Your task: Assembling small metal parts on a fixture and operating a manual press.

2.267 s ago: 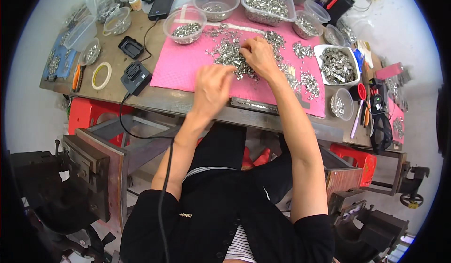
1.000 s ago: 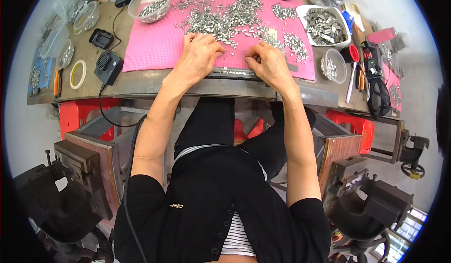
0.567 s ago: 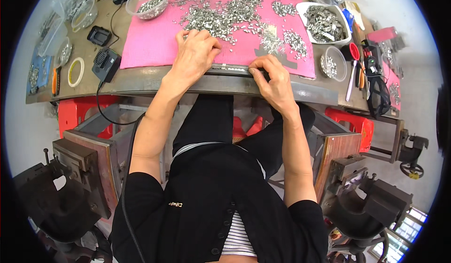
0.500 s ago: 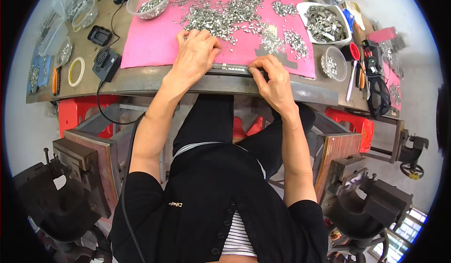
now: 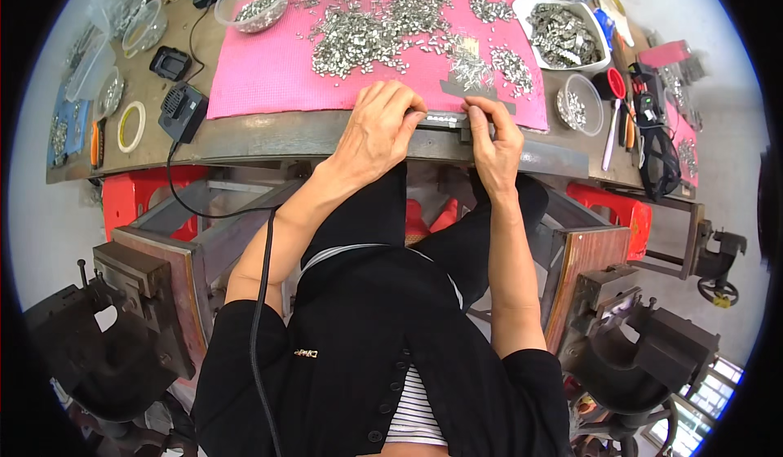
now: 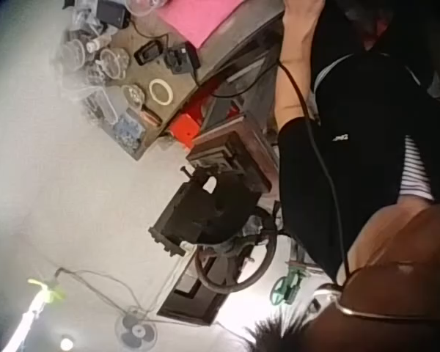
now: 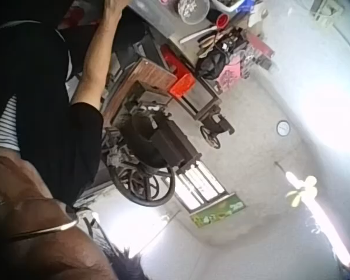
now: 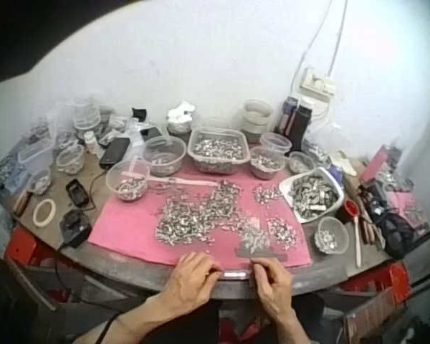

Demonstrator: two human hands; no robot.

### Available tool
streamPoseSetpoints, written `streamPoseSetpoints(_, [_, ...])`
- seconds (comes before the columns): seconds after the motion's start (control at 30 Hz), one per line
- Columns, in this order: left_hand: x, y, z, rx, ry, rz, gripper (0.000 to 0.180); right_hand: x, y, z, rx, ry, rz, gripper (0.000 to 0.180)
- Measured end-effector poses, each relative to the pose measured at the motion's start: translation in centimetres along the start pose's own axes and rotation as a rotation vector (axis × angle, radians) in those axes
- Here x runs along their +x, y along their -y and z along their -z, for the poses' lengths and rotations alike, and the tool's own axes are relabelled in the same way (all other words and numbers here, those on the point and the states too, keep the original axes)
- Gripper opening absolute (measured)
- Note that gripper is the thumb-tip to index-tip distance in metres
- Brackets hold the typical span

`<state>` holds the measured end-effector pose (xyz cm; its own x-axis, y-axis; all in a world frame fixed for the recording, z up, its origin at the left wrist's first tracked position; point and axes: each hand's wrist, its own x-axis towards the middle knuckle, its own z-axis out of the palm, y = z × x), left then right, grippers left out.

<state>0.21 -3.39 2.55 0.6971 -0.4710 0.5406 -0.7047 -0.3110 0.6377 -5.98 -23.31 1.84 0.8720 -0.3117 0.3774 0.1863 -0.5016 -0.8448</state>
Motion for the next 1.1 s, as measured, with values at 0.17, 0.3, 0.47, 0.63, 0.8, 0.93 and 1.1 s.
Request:
streamPoseSetpoints(0.17, [0.1,-0.1,-0.4,0.073,0.008,-0.040,0.012,-0.6,-1.5,-0.2,0.143,-0.051,-0.057,0.012])
streamPoseSetpoints(0.3, [0.3,-0.1,-0.1,0.073,0.011,-0.075,0.012,-0.5,-1.5,-0.1,0.120,-0.050,-0.055,0.012])
streamPoseSetpoints(0.47, [0.7,0.0,0.5,-0.016,0.107,-0.024,0.010,-0.7,-1.5,-0.1,0.075,-0.058,-0.038,0.012])
streamPoseSetpoints(0.63, [1.2,0.9,1.0,-0.108,0.171,0.018,0.010,-0.6,-0.9,-0.2,0.030,-0.071,-0.016,0.012])
streamPoseSetpoints(0.8, [1.0,0.5,0.8,-0.094,0.163,0.013,0.010,-0.6,-0.8,-0.1,0.009,-0.081,-0.008,0.012])
streamPoseSetpoints(0.93, [0.8,0.3,0.3,-0.003,0.122,-0.082,0.010,-0.6,-0.8,-0.2,0.008,-0.092,0.012,0.012])
streamPoseSetpoints(1.1, [-0.1,-0.1,0.1,0.135,0.079,-0.096,0.012,-0.7,-0.2,-0.5,-0.012,-0.099,0.031,0.011])
